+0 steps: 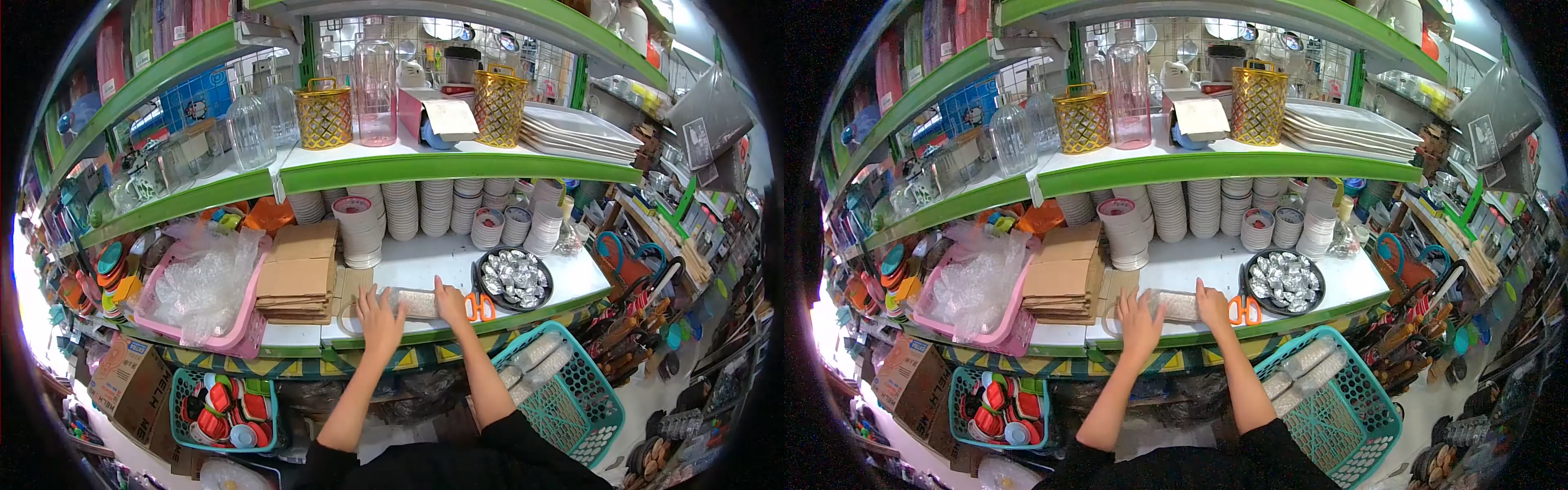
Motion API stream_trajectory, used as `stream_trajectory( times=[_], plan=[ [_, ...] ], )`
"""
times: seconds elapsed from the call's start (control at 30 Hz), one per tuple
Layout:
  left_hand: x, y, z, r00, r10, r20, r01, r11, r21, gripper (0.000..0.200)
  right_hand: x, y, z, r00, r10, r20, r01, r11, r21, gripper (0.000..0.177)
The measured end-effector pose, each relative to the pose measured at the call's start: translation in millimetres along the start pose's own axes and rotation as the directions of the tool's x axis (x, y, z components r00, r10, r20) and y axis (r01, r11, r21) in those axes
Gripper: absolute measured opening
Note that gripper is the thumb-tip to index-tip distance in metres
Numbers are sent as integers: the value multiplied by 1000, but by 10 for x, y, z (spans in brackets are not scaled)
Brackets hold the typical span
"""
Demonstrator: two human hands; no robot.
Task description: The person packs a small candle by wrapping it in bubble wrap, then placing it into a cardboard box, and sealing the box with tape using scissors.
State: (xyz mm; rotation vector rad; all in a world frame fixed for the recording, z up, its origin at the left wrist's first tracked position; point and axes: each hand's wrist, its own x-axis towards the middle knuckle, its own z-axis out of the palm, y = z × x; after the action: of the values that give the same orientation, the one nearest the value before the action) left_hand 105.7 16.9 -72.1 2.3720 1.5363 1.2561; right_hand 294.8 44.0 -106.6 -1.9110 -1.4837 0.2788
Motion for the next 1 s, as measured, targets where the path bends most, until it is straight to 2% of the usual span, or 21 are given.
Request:
stream_trajectory(
  times=[0.03, 0.07, 0.1, 0.13, 0.17, 0.2, 0.23, 0.27, 0.3, 0.37, 0.4, 0.43, 0.5, 0.63, 0.7, 0.73, 0.77, 0.8, 0.83, 0.93, 1.0],
  plan=[
    [-68, 77, -28, 997, -62, 55, 65, 997, -44, 51, 4, -68, -42, 1000, 0, 1, 0, 1000, 0, 68],
    [-140, 134, -17, 986, -124, 113, 134, 988, -83, 68, 18, -144, -79, 994, 110, 19, -109, 994, -19, 68],
    [-228, 165, 73, 985, -129, 113, 138, 987, -81, 68, 21, -203, -100, 976, 217, 36, -216, 976, -41, 68],
    [-305, 204, 179, 964, -198, 178, 246, 916, -317, 76, 57, -135, -27, 976, 216, 40, -214, 976, -43, 68],
    [-349, 212, 272, 935, -244, 256, 347, 778, -525, 85, 103, -72, 44, 976, 215, 39, -212, 975, -65, 68],
    [-339, 253, 248, 935, -245, 256, 347, 777, -525, 85, 108, -112, 23, 976, 215, 36, -211, 974, -87, 68],
    [-330, 292, 220, 842, -256, 475, 528, 571, -629, 84, 90, -137, -6, 976, 215, 36, -211, 974, -87, 68],
    [-312, 324, 197, 716, -197, 670, 692, 329, -643, 83, 52, -155, -32, 971, 239, 28, -237, 969, -71, 67],
    [-282, 325, 192, 714, -194, 672, 693, 329, -641, 83, 17, -192, -62, 964, 265, 20, -264, 963, -55, 67],
    [-207, 327, 189, 706, -81, 704, 708, 28, -706, 91, -32, -170, -42, 965, 261, -20, -262, 965, -23, 67],
    [-188, 354, 200, 703, -73, 708, 711, 29, -703, 91, -70, -151, -49, 965, 254, -58, -254, 967, 9, 67],
    [-161, 379, 209, 689, -112, 716, 718, -25, -695, 87, -97, -130, -70, 964, 259, -65, -259, 966, 10, 67],
    [-138, 412, 224, 651, -194, 734, 723, -136, -678, 80, -183, -92, -109, 953, 299, -50, -288, 944, 159, 69],
    [-198, 274, 582, 710, -163, 685, 687, -53, -725, 66, -410, -98, -176, 978, 157, -136, -111, 948, 298, 65],
    [-190, 289, 672, 767, -228, 600, 613, -18, -790, 51, -498, -1, -112, 971, 172, -163, -113, 940, 322, 60],
    [-173, 330, 666, 766, -217, 605, 616, -18, -787, 51, -551, 20, -81, 962, 191, -197, -79, 880, 467, 57],
    [-157, 373, 658, 777, -227, 587, 611, 48, -790, 49, -589, 51, -71, 949, 215, -229, -36, 799, 600, 54],
    [-124, 446, 602, 789, -234, 568, 602, 114, -790, 47, -654, 45, -139, 954, 213, -213, -32, 773, 634, 53],
    [-95, 527, 557, 789, -221, 574, 605, 114, -788, 47, -709, 18, -197, 949, 222, -223, -32, 774, 632, 53],
    [-36, 735, 500, 812, -166, 560, 574, 53, -817, 50, -798, 89, -216, 942, 230, -243, 68, 581, 811, 53],
    [-14, 834, 523, 837, -87, 541, 546, 53, -836, 53, -850, 177, -276, 938, 241, -249, 78, 553, 829, 52]
  ],
)
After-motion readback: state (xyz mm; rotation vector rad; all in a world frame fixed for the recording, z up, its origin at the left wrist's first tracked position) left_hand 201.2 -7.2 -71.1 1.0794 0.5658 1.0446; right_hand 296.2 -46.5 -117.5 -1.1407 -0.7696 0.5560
